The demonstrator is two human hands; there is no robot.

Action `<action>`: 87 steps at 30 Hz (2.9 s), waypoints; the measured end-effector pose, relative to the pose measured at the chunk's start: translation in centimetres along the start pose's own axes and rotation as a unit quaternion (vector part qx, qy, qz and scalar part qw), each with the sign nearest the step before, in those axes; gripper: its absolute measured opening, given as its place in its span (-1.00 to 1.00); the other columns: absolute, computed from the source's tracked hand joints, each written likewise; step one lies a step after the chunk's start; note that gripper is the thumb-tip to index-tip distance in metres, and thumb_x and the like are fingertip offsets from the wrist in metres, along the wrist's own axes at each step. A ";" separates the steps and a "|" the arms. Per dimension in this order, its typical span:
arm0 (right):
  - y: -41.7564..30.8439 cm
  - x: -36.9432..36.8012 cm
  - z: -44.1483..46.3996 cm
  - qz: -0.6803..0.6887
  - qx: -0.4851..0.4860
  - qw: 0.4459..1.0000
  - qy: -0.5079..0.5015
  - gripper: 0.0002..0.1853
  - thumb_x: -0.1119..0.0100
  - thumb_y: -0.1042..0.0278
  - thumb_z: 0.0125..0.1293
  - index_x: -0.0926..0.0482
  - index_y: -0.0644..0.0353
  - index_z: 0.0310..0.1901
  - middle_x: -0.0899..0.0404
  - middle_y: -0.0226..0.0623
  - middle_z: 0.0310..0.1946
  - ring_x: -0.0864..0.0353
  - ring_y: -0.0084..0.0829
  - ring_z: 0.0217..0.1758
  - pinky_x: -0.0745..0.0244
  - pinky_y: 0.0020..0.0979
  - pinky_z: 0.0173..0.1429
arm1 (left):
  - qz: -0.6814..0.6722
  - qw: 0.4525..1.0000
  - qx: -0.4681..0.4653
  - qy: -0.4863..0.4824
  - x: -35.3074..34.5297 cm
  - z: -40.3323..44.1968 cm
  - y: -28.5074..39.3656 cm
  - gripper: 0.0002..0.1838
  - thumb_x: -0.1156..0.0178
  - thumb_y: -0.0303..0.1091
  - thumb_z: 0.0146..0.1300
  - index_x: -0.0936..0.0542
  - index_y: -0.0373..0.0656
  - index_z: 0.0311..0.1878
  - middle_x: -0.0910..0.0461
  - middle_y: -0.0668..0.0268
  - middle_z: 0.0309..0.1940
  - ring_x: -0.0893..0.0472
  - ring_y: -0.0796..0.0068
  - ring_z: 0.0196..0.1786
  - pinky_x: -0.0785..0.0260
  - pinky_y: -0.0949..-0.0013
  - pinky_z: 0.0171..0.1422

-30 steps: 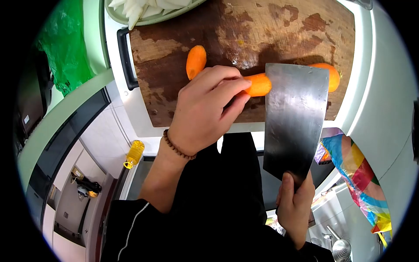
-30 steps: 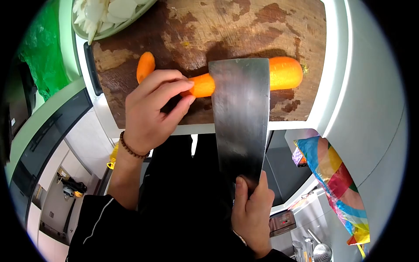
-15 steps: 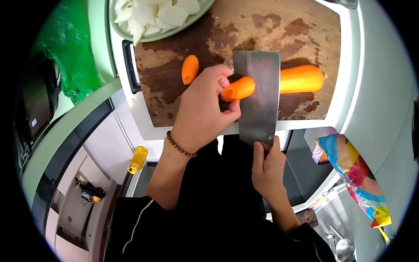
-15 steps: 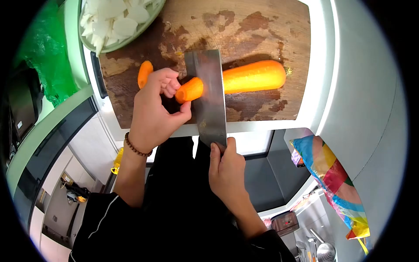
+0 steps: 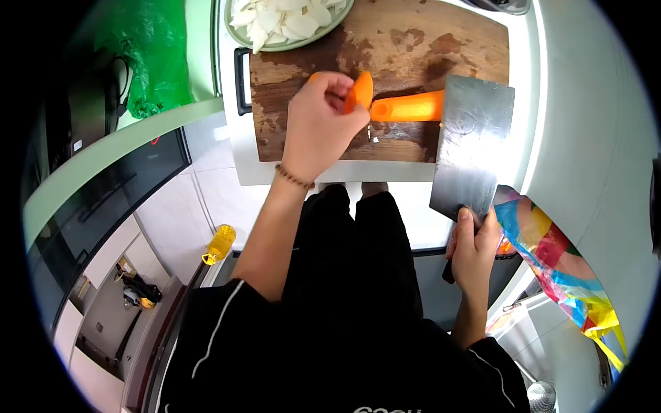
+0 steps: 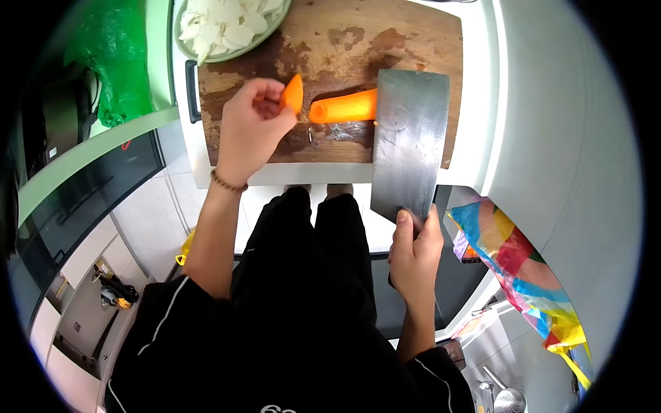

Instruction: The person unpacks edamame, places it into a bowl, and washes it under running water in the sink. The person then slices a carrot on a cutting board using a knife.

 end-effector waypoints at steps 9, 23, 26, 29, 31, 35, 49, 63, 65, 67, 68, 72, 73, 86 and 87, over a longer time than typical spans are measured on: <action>1.1 3.3 0.4 -0.050 0.024 0.998 -0.009 -0.74 -0.07 0.34 0.60 -0.45 0.40 0.09 -0.59 -0.33 -0.47 -0.40 -0.63 -0.48 -0.36 -0.46 -0.34 | 0.389 0.876 -0.282 0.048 -2.6 5.0 3.8 -0.86 -0.32 -0.46 0.17 -0.64 -0.19 -0.19 -0.58 0.20 -0.06 -0.57 0.11 0.07 -0.48 0.19 0.12; 0.7 1.6 0.9 -0.123 0.072 0.988 -0.059 -0.76 -0.07 0.32 0.58 -0.47 0.39 0.01 -0.52 -0.25 -0.53 -0.48 -0.44 -0.60 -0.38 -0.37 -0.50 | 0.122 0.963 -0.236 -0.035 -4.6 -2.2 0.6 -0.69 -0.39 -0.49 0.15 -0.61 -0.18 -0.02 -0.59 0.20 -0.04 -0.63 0.15 0.00 -0.51 0.25 0.10; -1.0 1.3 0.4 -0.156 0.044 0.984 -0.067 -0.76 -0.07 0.35 0.56 -0.44 0.44 -0.09 -0.67 0.13 -0.40 -0.70 0.02 -0.37 -0.51 -0.13 -0.25 | 0.109 0.960 -0.258 -0.014 -4.4 -2.5 0.2 -0.68 -0.40 -0.51 0.13 -0.60 -0.18 -0.03 -0.59 0.21 -0.06 -0.63 0.15 -0.01 -0.50 0.24 0.10; -1.2 0.8 0.1 -0.183 0.077 0.978 -0.066 -0.77 -0.07 0.35 0.56 -0.43 0.41 -0.10 -0.65 0.16 -0.41 -0.69 0.16 -0.34 -0.49 -0.09 -0.28 | 0.105 0.952 -0.288 -0.020 -3.8 -2.4 0.0 -0.72 -0.40 -0.51 0.14 -0.62 -0.21 -0.07 -0.60 0.21 -0.06 -0.63 0.15 -0.02 -0.51 0.24 0.09; -1.4 0.5 0.0 -0.190 0.077 0.976 -0.073 -0.77 -0.07 0.34 0.56 -0.42 0.40 -0.11 -0.64 0.17 -0.42 -0.68 0.18 -0.33 -0.49 -0.07 -0.28 | 0.099 0.950 -0.293 -0.032 -3.7 -2.1 -0.3 -0.74 -0.40 -0.51 0.14 -0.63 -0.22 -0.08 -0.60 0.21 -0.07 -0.63 0.16 -0.04 -0.52 0.25 0.07; -1.2 0.2 0.0 -0.194 0.090 0.974 -0.072 -0.77 -0.07 0.35 0.56 -0.41 0.41 -0.10 -0.62 0.17 -0.45 -0.65 0.22 -0.34 -0.46 -0.04 -0.30 | 0.080 0.957 -0.272 -0.051 -3.6 -1.8 -0.1 -0.75 -0.39 -0.52 0.15 -0.63 -0.23 -0.09 -0.60 0.21 -0.07 -0.63 0.20 -0.09 -0.52 0.29 0.02; -1.1 -0.2 -0.7 -0.201 0.065 0.975 -0.065 -0.78 -0.07 0.38 0.54 -0.40 0.44 -0.10 -0.59 0.17 -0.50 -0.62 0.21 -0.42 -0.40 -0.03 -0.36 | 0.079 0.959 -0.266 -0.048 -3.9 -1.5 -0.4 -0.73 -0.40 -0.55 0.13 -0.62 -0.22 -0.09 -0.61 0.22 -0.10 -0.66 0.28 -0.14 -0.57 0.33 -0.03; -3.0 -0.4 -1.6 -0.270 0.059 0.960 -0.053 -0.79 -0.06 0.38 0.54 -0.39 0.42 -0.06 -0.58 0.24 -0.48 -0.60 0.33 -0.33 -0.38 0.16 -0.27 | 0.074 0.960 -0.267 -0.043 -3.9 -1.4 -0.5 -0.74 -0.40 -0.55 0.11 -0.63 -0.23 -0.10 -0.63 0.21 -0.11 -0.68 0.29 -0.15 -0.57 0.34 -0.02; -3.3 -0.4 -1.4 -0.281 0.041 0.956 -0.070 -0.79 -0.05 0.37 0.55 -0.39 0.40 -0.06 -0.60 0.24 -0.45 -0.60 0.34 -0.31 -0.40 0.17 -0.24 | 0.059 0.962 -0.264 -0.041 -3.7 -1.3 -0.7 -0.74 -0.41 -0.55 0.11 -0.64 -0.24 -0.11 -0.65 0.21 -0.11 -0.69 0.31 -0.15 -0.58 0.35 -0.01; -3.5 -0.4 -1.2 -0.294 0.028 0.952 -0.077 -0.79 -0.04 0.36 0.55 -0.39 0.39 -0.05 -0.62 0.25 -0.42 -0.60 0.36 -0.29 -0.43 0.18 -0.20 | 0.049 0.966 -0.251 -0.044 -3.9 -1.3 -1.0 -0.73 -0.42 -0.55 0.10 -0.65 -0.24 -0.11 -0.66 0.21 -0.10 -0.70 0.33 -0.16 -0.58 0.36 0.00; -3.6 -0.5 -1.1 -0.302 0.026 0.950 -0.077 -0.79 -0.04 0.35 0.55 -0.39 0.38 -0.05 -0.63 0.25 -0.40 -0.61 0.36 -0.27 -0.45 0.18 -0.18 | 0.047 0.969 -0.240 -0.045 -3.9 -1.2 -1.2 -0.73 -0.43 -0.55 0.10 -0.65 -0.24 -0.11 -0.67 0.21 -0.10 -0.71 0.34 -0.15 -0.58 0.37 0.01; -3.0 -1.0 -0.6 -0.302 -0.002 0.950 -0.080 -0.78 -0.03 0.32 0.57 -0.39 0.36 -0.03 -0.67 0.26 -0.34 -0.63 0.38 -0.22 -0.49 0.19 -0.11 | 0.025 0.977 -0.203 -0.059 -3.9 -0.9 -1.3 -0.72 -0.44 -0.55 0.09 -0.66 -0.25 -0.11 -0.68 0.21 -0.09 -0.72 0.36 -0.15 -0.59 0.38 0.03; -2.9 -1.2 -0.5 -0.300 -0.002 0.951 -0.080 -0.77 -0.02 0.32 0.57 -0.38 0.36 -0.03 -0.66 0.27 -0.34 -0.63 0.38 -0.21 -0.49 0.19 -0.11 | 0.022 0.977 -0.205 -0.056 -3.8 -0.9 -1.2 -0.72 -0.44 -0.54 0.09 -0.66 -0.26 -0.11 -0.68 0.20 -0.09 -0.72 0.33 -0.15 -0.59 0.36 0.02; -2.0 -3.1 0.9 -0.289 0.022 0.954 -0.078 -0.78 -0.02 0.32 0.57 -0.36 0.34 -0.01 -0.62 0.30 -0.43 -0.62 0.39 -0.29 -0.48 0.23 -0.19 | 0.003 0.985 -0.170 -0.031 -3.7 -0.6 -1.1 -0.70 -0.45 -0.52 0.07 -0.67 -0.28 -0.09 -0.70 0.18 -0.10 -0.74 0.33 -0.13 -0.62 0.35 0.08; -1.9 -3.1 1.1 -0.289 0.023 0.954 -0.080 -0.78 -0.03 0.32 0.57 -0.35 0.33 -0.02 -0.62 0.31 -0.44 -0.62 0.39 -0.30 -0.47 0.23 -0.19 | 0.001 0.985 -0.171 -0.027 -3.8 -0.6 -1.1 -0.70 -0.45 -0.52 0.07 -0.67 -0.27 -0.09 -0.70 0.18 -0.09 -0.74 0.33 -0.13 -0.62 0.35 0.07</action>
Point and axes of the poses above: each hand's wrist, its own z-axis towards the middle knuckle, its own x-axis out of the back of the hand, y = z × x, the point moved 5 cm from there along z, towards the middle knuckle
